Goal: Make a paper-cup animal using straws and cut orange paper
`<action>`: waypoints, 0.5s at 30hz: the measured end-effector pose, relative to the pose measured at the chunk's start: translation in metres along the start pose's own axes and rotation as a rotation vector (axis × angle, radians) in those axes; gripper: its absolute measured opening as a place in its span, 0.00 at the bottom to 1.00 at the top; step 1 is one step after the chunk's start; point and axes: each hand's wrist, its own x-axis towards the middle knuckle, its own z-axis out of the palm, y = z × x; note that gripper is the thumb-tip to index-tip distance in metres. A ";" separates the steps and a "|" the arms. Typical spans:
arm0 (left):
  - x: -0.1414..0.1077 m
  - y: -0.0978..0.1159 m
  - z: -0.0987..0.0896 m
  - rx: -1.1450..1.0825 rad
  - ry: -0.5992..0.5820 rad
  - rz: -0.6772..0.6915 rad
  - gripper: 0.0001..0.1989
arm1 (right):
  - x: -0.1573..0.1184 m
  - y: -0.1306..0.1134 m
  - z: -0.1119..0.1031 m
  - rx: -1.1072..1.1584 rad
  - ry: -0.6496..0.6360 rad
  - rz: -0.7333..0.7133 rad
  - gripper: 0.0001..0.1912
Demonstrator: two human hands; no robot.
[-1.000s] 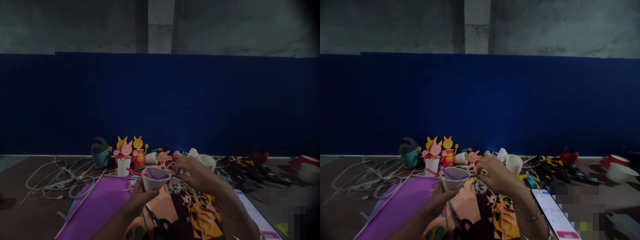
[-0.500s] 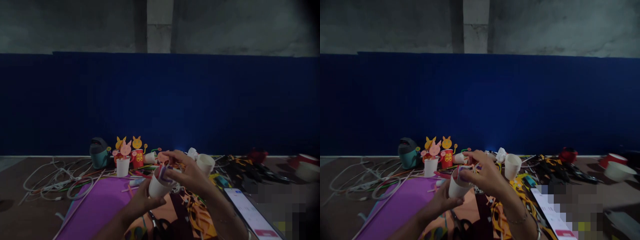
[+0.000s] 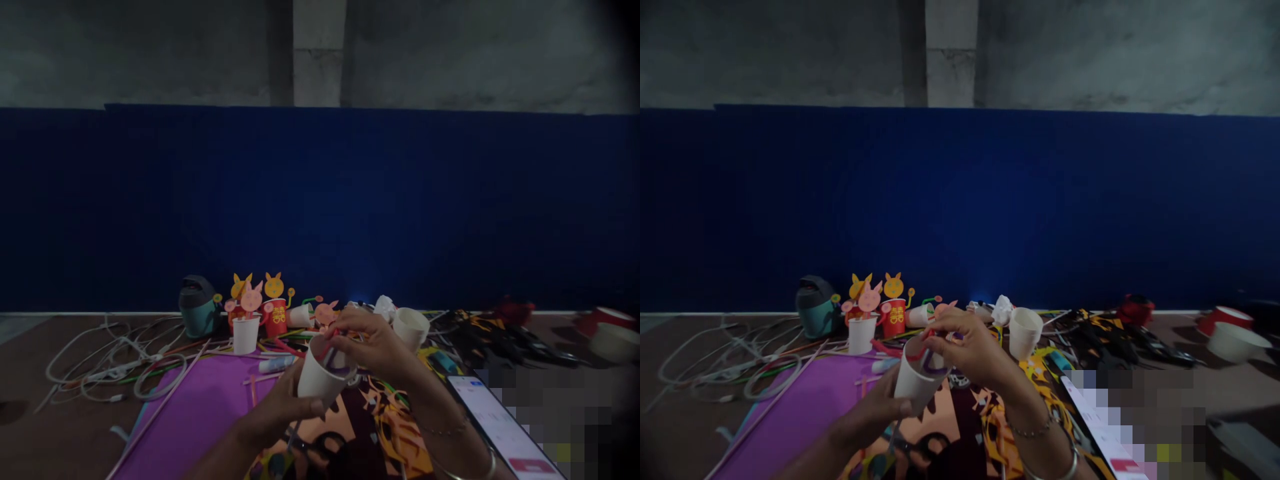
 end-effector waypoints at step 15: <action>0.004 -0.001 0.003 0.000 0.066 0.104 0.28 | 0.000 0.004 -0.015 0.157 0.060 0.207 0.19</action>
